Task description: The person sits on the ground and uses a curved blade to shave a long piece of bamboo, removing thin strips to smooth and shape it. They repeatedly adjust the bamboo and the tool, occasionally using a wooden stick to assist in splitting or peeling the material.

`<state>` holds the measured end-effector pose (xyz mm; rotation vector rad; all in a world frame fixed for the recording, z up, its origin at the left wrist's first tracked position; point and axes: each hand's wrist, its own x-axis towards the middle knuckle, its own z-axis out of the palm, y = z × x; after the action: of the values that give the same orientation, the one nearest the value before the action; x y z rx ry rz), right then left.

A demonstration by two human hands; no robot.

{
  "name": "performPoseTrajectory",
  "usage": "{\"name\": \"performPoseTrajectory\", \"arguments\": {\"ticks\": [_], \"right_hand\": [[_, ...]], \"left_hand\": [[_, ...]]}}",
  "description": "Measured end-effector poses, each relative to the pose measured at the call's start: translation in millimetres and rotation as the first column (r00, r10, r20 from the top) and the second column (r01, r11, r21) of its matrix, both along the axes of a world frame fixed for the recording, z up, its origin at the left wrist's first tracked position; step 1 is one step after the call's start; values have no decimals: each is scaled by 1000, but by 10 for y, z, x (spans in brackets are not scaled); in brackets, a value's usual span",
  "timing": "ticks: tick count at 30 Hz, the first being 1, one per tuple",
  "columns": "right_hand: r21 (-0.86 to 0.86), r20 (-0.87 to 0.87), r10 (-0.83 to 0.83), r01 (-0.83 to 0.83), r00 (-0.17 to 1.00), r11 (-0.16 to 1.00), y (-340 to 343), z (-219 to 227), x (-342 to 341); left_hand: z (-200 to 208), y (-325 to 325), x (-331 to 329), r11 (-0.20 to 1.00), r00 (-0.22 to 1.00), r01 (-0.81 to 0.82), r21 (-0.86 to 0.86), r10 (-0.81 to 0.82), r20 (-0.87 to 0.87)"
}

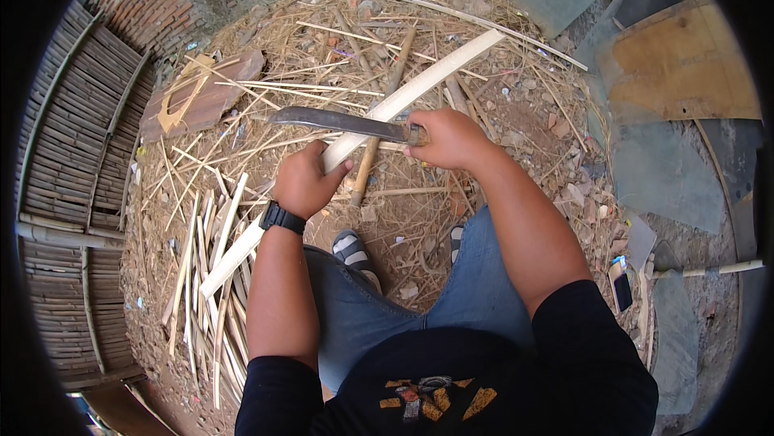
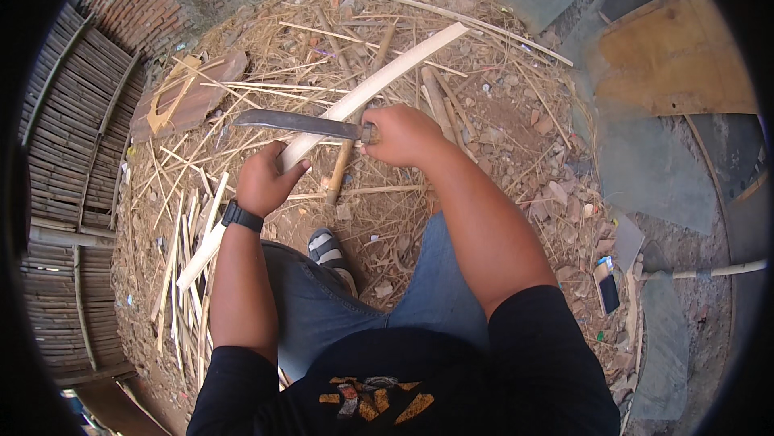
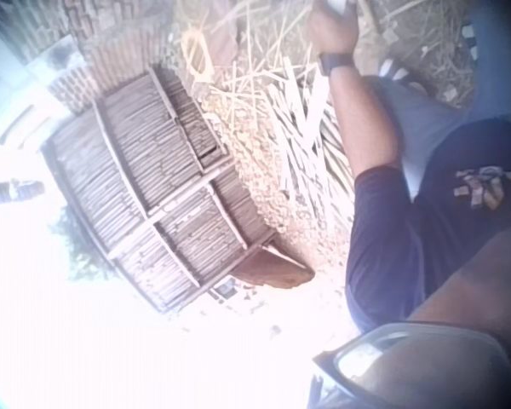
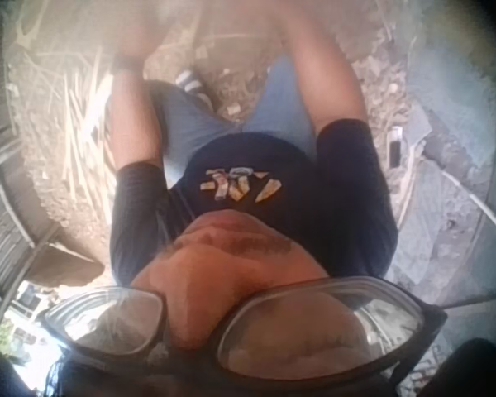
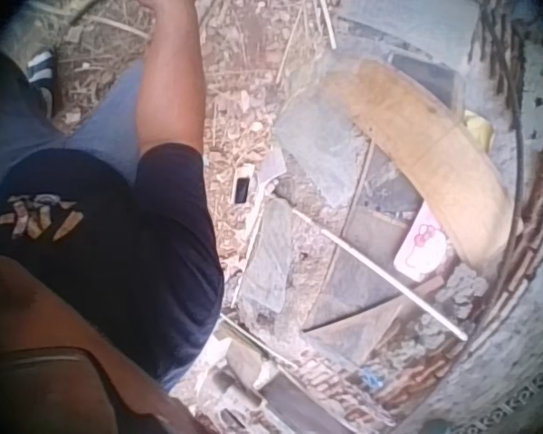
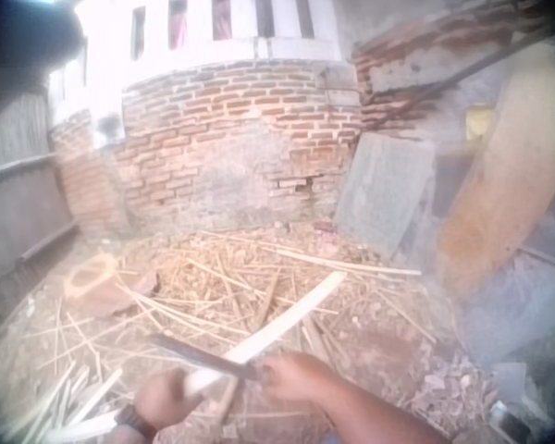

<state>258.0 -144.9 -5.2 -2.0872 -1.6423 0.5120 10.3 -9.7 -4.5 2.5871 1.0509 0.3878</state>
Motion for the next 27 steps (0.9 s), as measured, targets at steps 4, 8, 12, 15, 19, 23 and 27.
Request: {"name": "performPoseTrajectory", "arguments": {"ticks": [4, 8, 12, 15, 19, 23, 27], "right_hand": [[-22, 20, -9, 10, 1000, 1000, 3, 25, -22], [-46, 9, -16, 16, 1000, 999, -2, 73, -37], [-53, -53, -90, 87, 995, 995, -2, 36, -22], [-67, -37, -83, 80, 996, 995, 13, 65, -2], [-11, -2, -52, 52, 999, 999, -10, 57, -5], [24, 18, -104, 104, 994, 994, 22, 6, 177], [43, -3, -227, 227, 974, 973, 4, 28, 227]], "left_hand": [[7, 2, 5, 1000, 1000, 0, -11, -1, -19], [28, -19, 11, 1000, 1000, -5, -14, 5, -12], [19, -25, 8, 999, 1000, -13, -33, 13, 16], [17, -18, 10, 999, 1000, -21, -46, 22, 14], [-3, 27, -37, 999, 999, -28, -30, 29, 24], [57, 28, -35, 998, 998, -54, -26, 53, -24], [76, 17, -27, 994, 994, -106, -3, 106, -35]]}}
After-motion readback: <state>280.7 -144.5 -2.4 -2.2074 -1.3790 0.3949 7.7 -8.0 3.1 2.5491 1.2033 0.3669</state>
